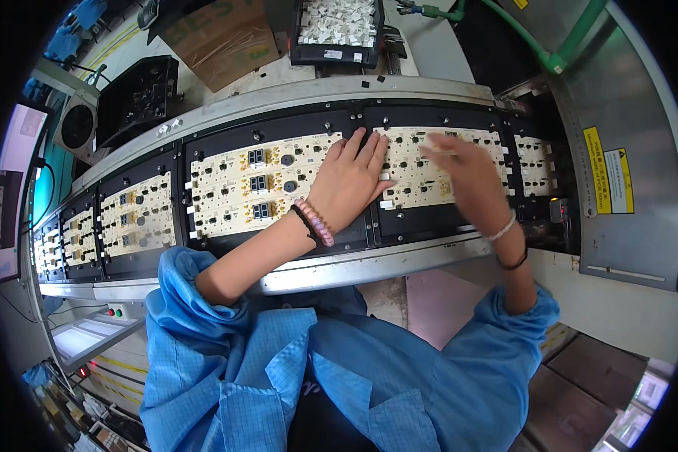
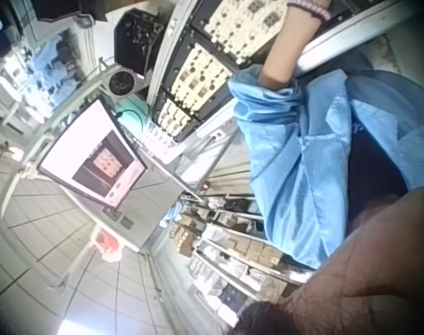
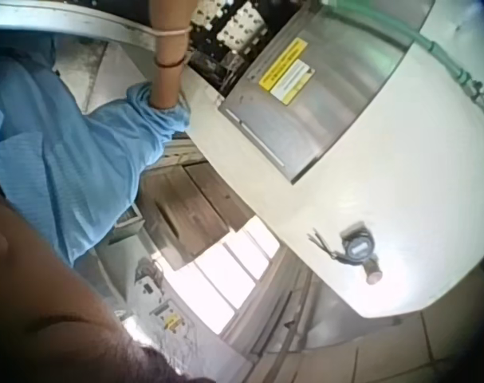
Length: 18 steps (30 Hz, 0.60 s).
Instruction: Manually placing small electronic components onto multiple printed circuit boards on an assembly line station.
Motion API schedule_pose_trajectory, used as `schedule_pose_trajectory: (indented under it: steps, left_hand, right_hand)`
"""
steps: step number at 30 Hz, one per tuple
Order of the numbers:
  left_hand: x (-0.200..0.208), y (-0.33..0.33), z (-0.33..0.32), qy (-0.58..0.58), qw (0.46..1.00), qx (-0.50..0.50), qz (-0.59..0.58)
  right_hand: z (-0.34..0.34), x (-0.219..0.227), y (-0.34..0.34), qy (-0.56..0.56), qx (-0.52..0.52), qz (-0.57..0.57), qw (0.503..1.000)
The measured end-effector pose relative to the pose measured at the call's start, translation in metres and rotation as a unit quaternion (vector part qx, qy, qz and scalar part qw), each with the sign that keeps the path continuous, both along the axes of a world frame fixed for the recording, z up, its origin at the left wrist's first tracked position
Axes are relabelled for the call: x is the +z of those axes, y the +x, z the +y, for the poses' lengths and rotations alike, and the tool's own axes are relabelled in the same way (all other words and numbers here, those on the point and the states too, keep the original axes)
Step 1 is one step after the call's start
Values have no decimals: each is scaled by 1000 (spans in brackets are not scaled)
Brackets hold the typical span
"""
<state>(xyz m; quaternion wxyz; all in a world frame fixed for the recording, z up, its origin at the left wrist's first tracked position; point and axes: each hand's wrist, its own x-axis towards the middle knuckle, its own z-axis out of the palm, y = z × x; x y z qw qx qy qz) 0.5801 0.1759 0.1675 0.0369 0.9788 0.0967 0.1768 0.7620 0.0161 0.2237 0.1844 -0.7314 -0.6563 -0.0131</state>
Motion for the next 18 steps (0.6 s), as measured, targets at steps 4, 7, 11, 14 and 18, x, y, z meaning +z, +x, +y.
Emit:
schedule_pose_trajectory:
  steps: [4,7,11,14,18]
  left_hand:
    - [-3,-2,-2,15,1000,-6,-2]
    - [-6,1,-2,25,1000,-2,-6]
    - [-11,4,-7,105,994,1,0]
    - [-14,7,-12,105,994,-1,-5]
    - [-7,9,-8,-3,1000,-15,-2]
  right_hand:
    - [-9,-7,-34,-22,7,-68,997]
    - [-12,-16,-36,-28,7,-67,997]
    - [-10,-25,-41,-15,32,-91,995]
    - [-11,-26,-42,-23,41,-113,993]
    - [-5,-26,-44,-26,70,-154,985]
